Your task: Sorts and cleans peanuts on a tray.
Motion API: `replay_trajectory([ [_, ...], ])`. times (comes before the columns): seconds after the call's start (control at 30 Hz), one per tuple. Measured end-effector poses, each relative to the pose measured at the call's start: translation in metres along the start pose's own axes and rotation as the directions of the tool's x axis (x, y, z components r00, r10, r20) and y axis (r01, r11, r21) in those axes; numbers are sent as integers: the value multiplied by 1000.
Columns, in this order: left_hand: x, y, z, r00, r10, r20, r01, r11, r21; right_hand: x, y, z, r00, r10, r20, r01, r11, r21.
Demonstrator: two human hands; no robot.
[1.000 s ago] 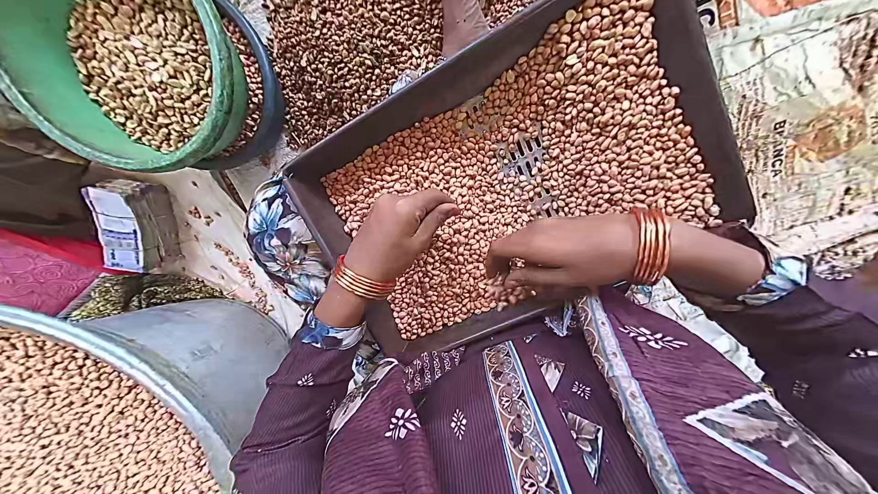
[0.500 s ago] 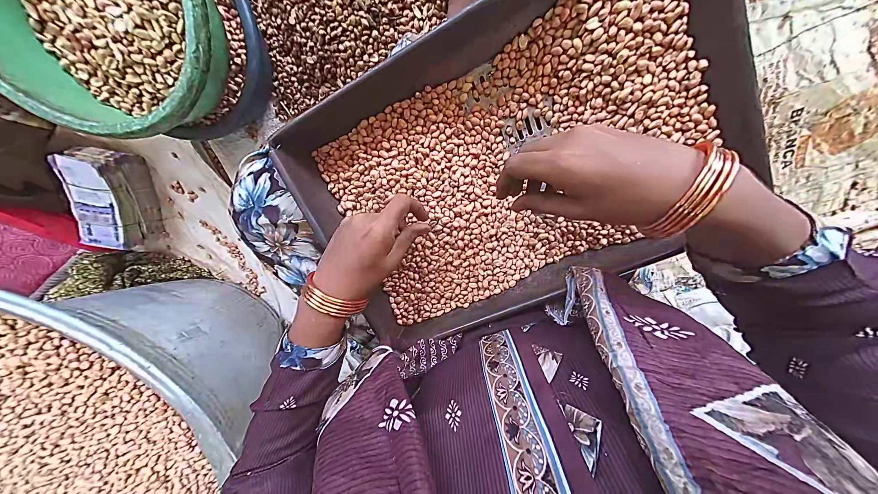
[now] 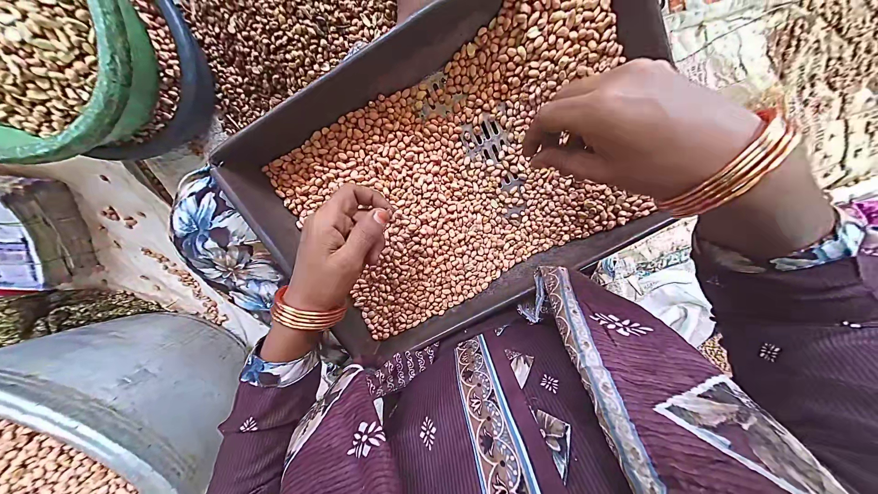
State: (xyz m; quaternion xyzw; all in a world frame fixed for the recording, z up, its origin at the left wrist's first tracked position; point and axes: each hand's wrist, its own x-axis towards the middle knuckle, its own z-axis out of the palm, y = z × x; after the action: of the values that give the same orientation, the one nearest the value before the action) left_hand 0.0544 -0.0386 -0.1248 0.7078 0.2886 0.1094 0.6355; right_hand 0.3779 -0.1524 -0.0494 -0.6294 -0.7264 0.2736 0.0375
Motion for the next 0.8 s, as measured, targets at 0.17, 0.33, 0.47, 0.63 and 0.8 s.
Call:
replay_trajectory([
  [0.17,33,2,8,998,24,50,-4,935,-355,-2,-1,57,953,-68,295,82,996,-35],
  [0.33,59,16,33,975,12,220,43,969,-243,-9,1,73,975,-103,199,120,990,-73],
  [0.47,69,24,58,944,126,306,-197,956,215,-12,5,74,978,-117,173,122,992,-17],
  [0.63,70,21,97,901,82,426,-339,746,573,-17,8,75,979,-138,147,136,990,26],
  [0.8,66,18,117,905,98,415,-386,599,701,-27,11,83,989,-127,79,125,992,36],
])
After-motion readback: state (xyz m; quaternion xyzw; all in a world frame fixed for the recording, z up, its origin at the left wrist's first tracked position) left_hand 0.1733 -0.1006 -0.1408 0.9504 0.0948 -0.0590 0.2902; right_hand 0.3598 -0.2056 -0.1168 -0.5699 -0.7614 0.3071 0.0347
